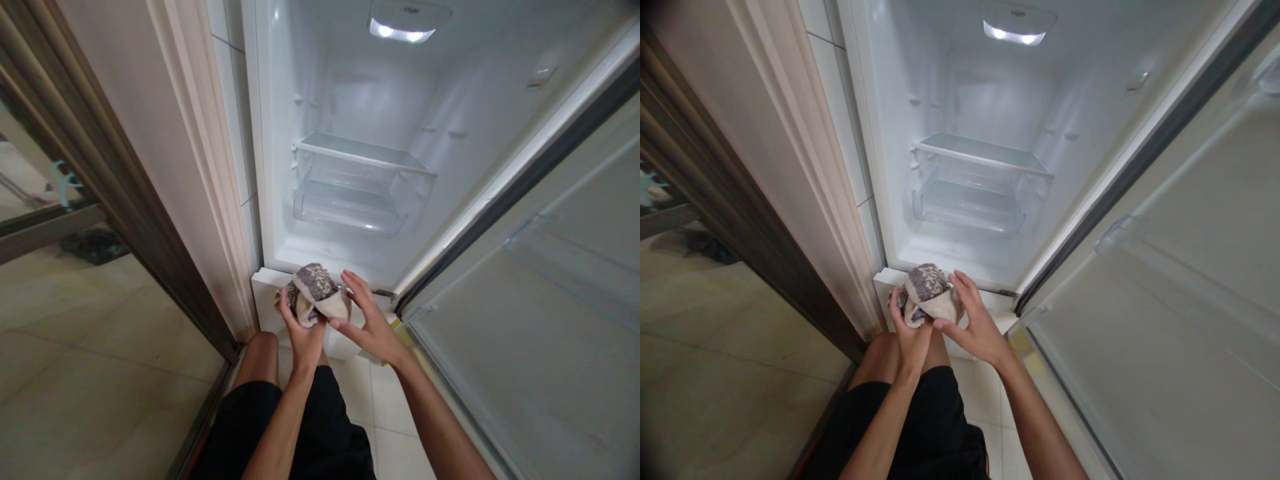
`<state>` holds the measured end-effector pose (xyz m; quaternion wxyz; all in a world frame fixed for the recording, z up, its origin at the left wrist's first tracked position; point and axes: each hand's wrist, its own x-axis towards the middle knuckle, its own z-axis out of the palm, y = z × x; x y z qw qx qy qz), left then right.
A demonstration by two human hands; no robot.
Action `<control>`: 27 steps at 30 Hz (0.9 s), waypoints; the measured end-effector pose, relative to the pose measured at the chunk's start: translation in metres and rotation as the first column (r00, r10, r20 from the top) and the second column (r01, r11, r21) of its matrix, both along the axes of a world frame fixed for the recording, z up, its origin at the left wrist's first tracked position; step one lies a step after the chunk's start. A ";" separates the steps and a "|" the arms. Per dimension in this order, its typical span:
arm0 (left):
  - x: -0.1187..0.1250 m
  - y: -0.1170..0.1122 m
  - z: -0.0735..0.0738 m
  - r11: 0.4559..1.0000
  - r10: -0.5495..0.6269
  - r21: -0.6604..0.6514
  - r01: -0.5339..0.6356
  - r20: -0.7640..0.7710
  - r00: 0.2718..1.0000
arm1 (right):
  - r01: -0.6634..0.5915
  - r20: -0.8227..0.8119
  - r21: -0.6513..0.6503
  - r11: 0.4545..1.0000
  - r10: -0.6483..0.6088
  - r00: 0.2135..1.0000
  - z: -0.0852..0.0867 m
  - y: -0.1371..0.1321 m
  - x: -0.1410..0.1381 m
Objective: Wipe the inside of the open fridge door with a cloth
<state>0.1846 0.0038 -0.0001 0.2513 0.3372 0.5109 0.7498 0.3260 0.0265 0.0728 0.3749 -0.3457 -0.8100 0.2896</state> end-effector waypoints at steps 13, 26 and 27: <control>-0.018 -0.023 0.031 0.855 -0.517 -0.023 0.519 -0.120 0.847 | -0.036 -0.480 -0.456 0.889 -0.212 0.851 -0.018 0.013 -0.034; -0.019 -0.024 0.061 0.828 -0.547 -0.095 0.552 0.074 0.834 | 0.293 -0.615 -0.377 0.878 -0.475 0.630 -0.040 0.044 -0.022; -0.024 -0.032 0.062 0.818 -0.561 -0.132 0.560 0.030 0.827 | 0.321 -0.626 -0.383 0.866 -0.499 0.600 -0.046 0.050 -0.017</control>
